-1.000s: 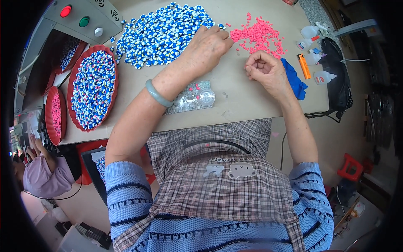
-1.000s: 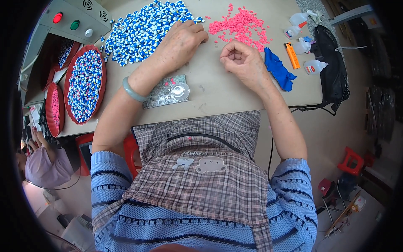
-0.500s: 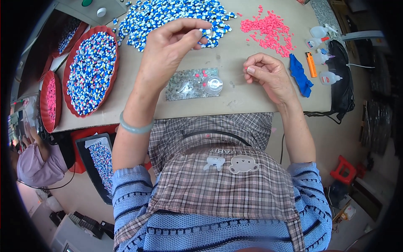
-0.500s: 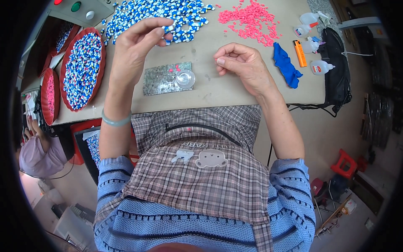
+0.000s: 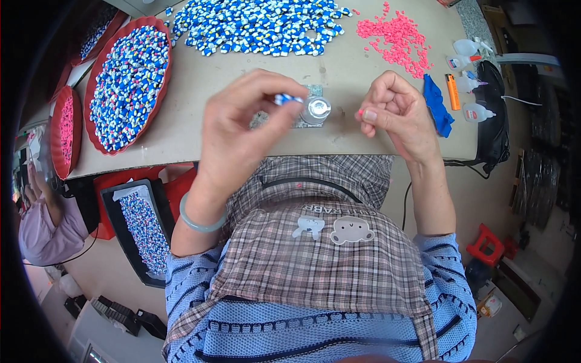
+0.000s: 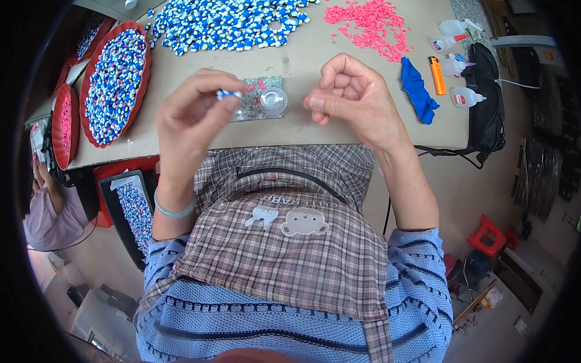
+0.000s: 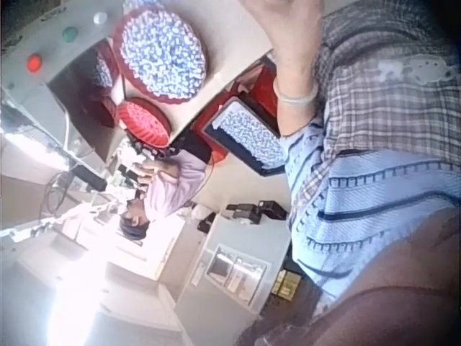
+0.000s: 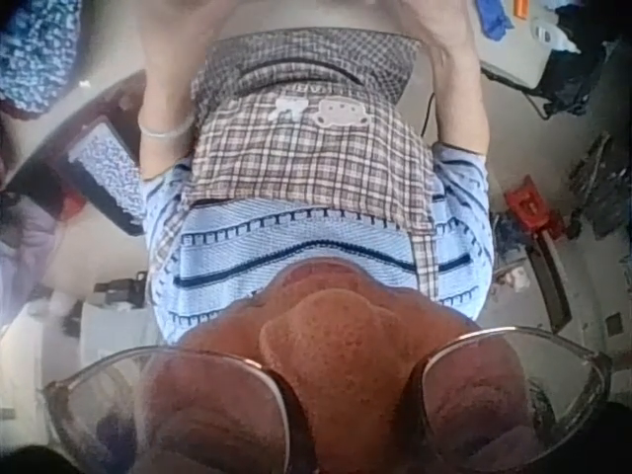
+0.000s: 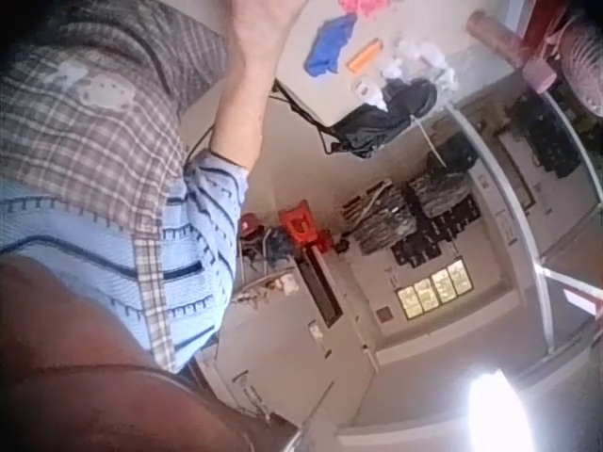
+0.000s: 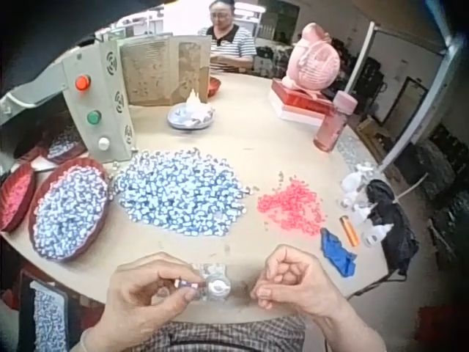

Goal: The person assembles toy components by snapping plastic parts together by hand at a workbench, placing the completed assemblies into an assembly tray.

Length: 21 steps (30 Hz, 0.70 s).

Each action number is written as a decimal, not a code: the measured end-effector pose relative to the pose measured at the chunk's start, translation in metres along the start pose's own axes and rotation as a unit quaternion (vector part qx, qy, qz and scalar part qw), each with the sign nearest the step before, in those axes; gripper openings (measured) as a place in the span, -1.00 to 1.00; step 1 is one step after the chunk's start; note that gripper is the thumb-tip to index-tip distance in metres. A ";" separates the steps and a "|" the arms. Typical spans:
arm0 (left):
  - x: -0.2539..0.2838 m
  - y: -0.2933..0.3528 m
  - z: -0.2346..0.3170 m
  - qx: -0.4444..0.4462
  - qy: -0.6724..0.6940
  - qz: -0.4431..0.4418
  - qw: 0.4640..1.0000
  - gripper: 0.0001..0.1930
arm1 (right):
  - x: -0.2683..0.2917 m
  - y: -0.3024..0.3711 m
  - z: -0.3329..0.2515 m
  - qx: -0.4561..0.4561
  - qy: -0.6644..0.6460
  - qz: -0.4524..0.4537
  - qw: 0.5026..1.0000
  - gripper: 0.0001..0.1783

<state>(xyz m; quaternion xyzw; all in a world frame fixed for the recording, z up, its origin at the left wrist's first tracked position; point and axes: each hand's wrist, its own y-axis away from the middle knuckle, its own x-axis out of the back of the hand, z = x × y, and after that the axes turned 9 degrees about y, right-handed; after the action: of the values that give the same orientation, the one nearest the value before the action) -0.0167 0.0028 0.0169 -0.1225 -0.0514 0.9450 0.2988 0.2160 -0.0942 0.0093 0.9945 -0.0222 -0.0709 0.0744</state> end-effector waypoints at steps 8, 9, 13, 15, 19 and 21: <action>-0.026 0.009 -0.004 -0.144 -0.210 -0.124 0.959 -0.88 | -0.030 0.012 -0.002 0.017 0.016 -0.014 1.000 -0.78; -0.025 0.010 -0.004 -0.131 -0.208 -0.126 0.961 -0.86 | -0.031 0.013 0.000 0.014 0.014 -0.009 1.000 -0.78; -0.024 0.013 -0.007 -0.123 -0.211 -0.128 0.961 -0.85 | -0.036 0.015 0.006 0.006 -0.010 0.001 1.000 -0.78; -0.023 0.014 -0.008 -0.121 -0.205 -0.123 0.963 -0.85 | -0.037 0.016 0.003 -0.014 -0.003 0.004 1.000 -0.78; -0.023 0.016 -0.010 -0.105 -0.193 -0.115 0.969 -0.86 | -0.045 0.018 0.012 0.027 0.014 0.049 0.998 -0.77; -0.023 0.017 -0.009 -0.102 -0.195 -0.112 0.969 -0.87 | -0.047 0.019 0.013 0.038 0.013 0.052 0.998 -0.77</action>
<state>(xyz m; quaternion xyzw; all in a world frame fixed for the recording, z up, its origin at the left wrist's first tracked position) -0.0054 -0.0239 0.0098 0.0412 -0.2186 0.9008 0.3728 0.1669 -0.1124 0.0063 0.9949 -0.0754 -0.0535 0.0402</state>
